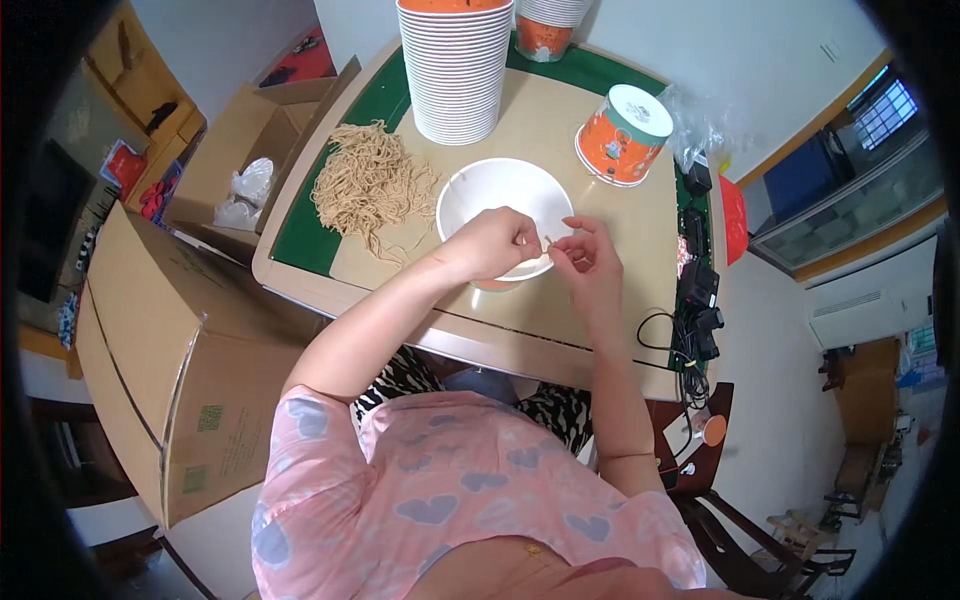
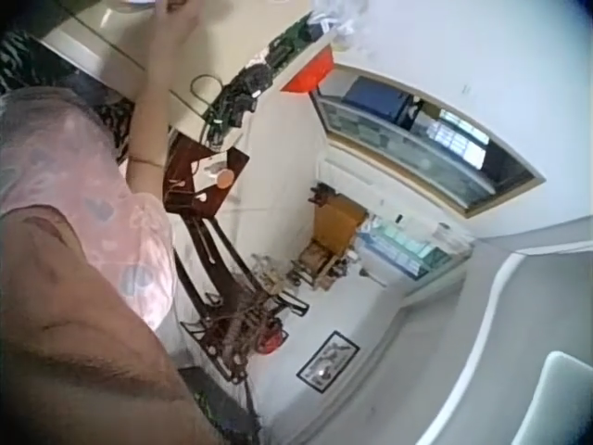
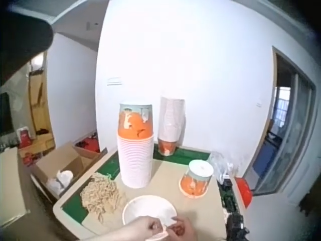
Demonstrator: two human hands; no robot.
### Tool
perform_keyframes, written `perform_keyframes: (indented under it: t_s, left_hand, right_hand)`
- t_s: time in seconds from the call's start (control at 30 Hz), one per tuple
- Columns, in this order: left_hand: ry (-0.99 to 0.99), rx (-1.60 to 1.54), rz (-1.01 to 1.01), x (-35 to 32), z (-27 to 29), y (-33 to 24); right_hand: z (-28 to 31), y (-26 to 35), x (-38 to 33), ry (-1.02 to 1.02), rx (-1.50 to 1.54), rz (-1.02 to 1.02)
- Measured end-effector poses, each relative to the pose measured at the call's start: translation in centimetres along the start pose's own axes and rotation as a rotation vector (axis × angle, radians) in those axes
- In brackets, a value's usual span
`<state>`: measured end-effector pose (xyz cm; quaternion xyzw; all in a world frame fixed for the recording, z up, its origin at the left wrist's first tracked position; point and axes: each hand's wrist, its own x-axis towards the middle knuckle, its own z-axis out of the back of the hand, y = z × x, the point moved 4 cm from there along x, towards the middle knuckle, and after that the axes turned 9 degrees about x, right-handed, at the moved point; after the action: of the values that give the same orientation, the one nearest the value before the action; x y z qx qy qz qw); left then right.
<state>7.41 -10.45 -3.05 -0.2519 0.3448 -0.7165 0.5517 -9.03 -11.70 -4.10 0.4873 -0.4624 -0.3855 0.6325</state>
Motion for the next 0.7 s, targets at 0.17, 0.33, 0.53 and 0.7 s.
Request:
perform_keyframes:
  t_s: [0.17,0.33,0.53,0.7]
  left_hand:
    - [-0.108,-0.44,0.119,0.5,1.1,0.1]
    - [0.164,-0.507,0.269,0.7,0.0,-0.2]
    - [0.46,-0.642,0.34,1.7,-0.9,0.8]
    - [0.511,-0.727,0.503,2.5,-1.7,2.1]
  right_hand:
    - [-0.1,0.6,-0.1,0.017,-0.043,0.011]
    - [-0.2,1.5,-0.7,-0.017,-0.068,0.034]
    - [0.4,1.3,-0.5,-0.02,-0.019,0.068]
    - [-1.1,2.5,-1.4,0.05,-0.147,0.148]
